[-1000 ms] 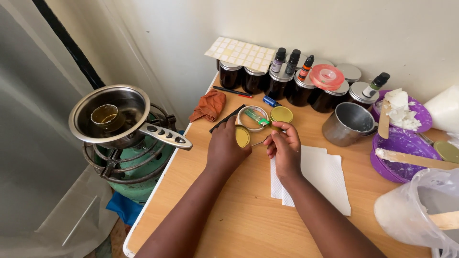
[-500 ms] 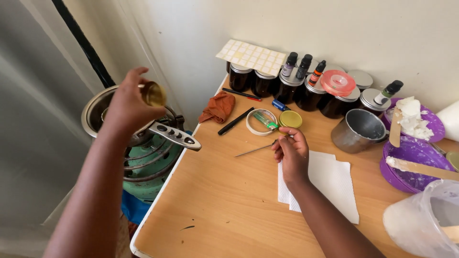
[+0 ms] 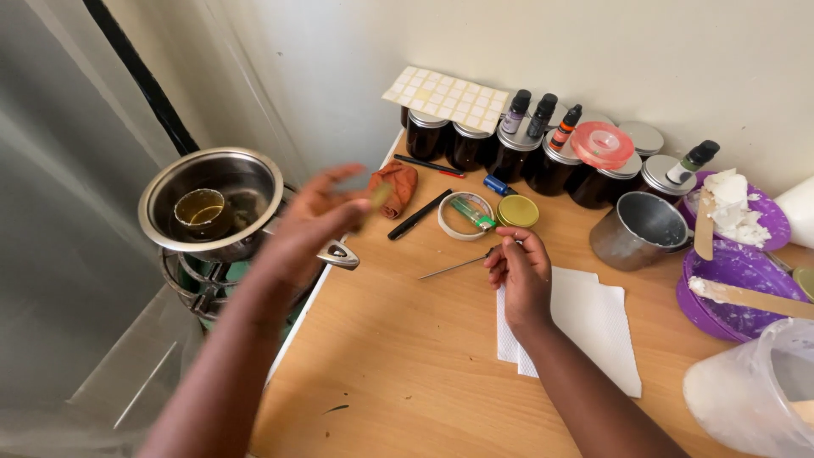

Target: Preparing and melting wax for candle making, including weighing ingredients, monitoring temperature, and cleaning tins.

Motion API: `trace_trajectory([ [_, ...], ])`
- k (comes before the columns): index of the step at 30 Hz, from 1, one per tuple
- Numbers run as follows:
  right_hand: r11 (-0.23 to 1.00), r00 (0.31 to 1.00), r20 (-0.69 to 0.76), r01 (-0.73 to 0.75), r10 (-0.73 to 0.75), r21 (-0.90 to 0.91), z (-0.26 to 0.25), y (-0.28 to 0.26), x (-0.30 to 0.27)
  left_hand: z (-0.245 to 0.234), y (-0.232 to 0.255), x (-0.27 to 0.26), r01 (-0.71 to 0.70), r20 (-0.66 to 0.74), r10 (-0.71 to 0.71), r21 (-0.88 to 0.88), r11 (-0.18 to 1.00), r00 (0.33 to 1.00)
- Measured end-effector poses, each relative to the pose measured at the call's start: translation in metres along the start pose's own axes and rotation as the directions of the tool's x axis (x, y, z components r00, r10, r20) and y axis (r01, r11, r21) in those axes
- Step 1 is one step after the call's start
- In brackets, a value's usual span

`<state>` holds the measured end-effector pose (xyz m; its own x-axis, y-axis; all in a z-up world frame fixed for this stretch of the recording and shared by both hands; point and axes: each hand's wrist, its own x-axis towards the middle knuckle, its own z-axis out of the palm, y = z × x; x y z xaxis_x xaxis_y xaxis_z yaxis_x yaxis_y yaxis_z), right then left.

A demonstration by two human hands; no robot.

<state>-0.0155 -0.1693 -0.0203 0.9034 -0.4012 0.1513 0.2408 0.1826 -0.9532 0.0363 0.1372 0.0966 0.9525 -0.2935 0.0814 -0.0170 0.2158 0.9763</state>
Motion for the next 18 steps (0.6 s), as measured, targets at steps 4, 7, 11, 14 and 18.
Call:
trace_trajectory([
  [4, 1.000, 1.000, -0.001, 0.023, -0.023, 0.002, -0.002, 0.005, -0.001, 0.086, -0.024, -0.011, 0.343, 0.184, -0.290, -0.498, 0.796, 0.939],
  [7, 0.998, 0.998, -0.042, 0.043, -0.041, 0.037, -0.010, 0.014, 0.004, 0.130, -0.057, -0.005, 0.571, 0.427, -0.397, -0.718, 0.397, 0.812],
  [11, 0.996, 0.987, -0.144, 0.075, -0.069, 0.041, -0.024, -0.006, 0.014, 0.167, -0.100, 0.000, 0.455, 0.242, -0.448, -0.761, 0.462, 0.860],
  [14, 0.992, 0.986, -0.127, 0.099, -0.109, -0.078, -0.040, -0.053, 0.017, 0.176, -0.105, -0.005, 0.382, 0.136, -0.434, -0.741, 0.552, 0.891],
  [18, 0.853, 0.996, -0.058, 0.025, -0.065, -0.521, -0.066, -0.083, -0.011, 0.173, -0.127, 0.000, 0.486, 0.322, -0.429, -0.798, 0.356, 0.844],
])
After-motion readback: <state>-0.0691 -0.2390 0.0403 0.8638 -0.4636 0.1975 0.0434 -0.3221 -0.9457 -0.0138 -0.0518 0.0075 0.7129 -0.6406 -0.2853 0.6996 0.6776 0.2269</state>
